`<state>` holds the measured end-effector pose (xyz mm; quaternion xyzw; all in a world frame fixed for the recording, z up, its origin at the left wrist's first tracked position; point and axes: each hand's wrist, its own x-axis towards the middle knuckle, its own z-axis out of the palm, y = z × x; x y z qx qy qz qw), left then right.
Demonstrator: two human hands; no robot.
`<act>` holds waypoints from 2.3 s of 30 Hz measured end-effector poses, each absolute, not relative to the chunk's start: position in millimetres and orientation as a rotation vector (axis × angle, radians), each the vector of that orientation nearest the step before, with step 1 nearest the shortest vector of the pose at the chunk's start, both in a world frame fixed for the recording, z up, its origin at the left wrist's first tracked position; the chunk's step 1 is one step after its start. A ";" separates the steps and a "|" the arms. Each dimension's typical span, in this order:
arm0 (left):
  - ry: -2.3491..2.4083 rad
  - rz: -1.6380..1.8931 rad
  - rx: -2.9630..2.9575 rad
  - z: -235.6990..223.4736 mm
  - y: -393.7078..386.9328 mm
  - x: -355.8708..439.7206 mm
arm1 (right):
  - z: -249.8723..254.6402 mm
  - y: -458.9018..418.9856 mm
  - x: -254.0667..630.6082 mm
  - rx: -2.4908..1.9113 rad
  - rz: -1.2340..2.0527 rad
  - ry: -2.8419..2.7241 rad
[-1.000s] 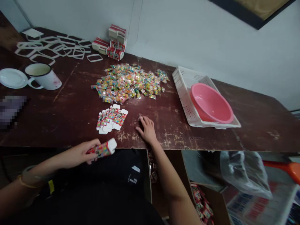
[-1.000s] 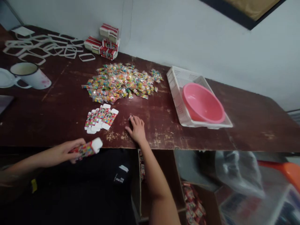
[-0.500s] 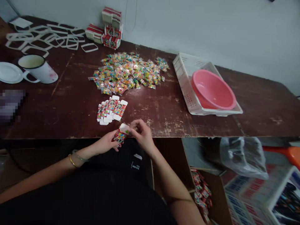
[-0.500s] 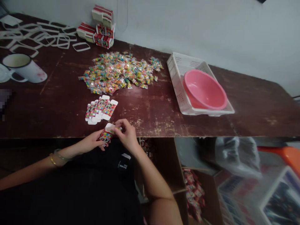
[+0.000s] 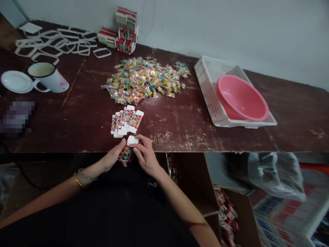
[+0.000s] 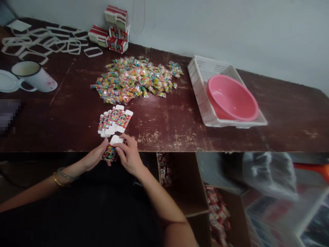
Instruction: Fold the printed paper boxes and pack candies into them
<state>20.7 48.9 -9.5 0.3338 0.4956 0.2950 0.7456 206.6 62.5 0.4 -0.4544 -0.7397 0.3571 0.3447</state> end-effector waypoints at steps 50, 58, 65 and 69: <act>1.104 0.702 0.612 -8.4 76.6 -9.1 | -3.1 184.2 168.8 -1.348 0.386 -2.798; 0.958 0.757 0.486 -17.2 79.3 14.1 | -12.8 75.2 192.8 -1.012 0.575 -2.225; 1.095 0.672 0.917 -4.5 63.9 20.0 | -2.4 85.0 192.3 -1.104 0.897 -1.949; 1.067 0.639 1.000 7.0 64.2 20.0 | 3.5 88.9 195.3 -1.089 0.881 -1.865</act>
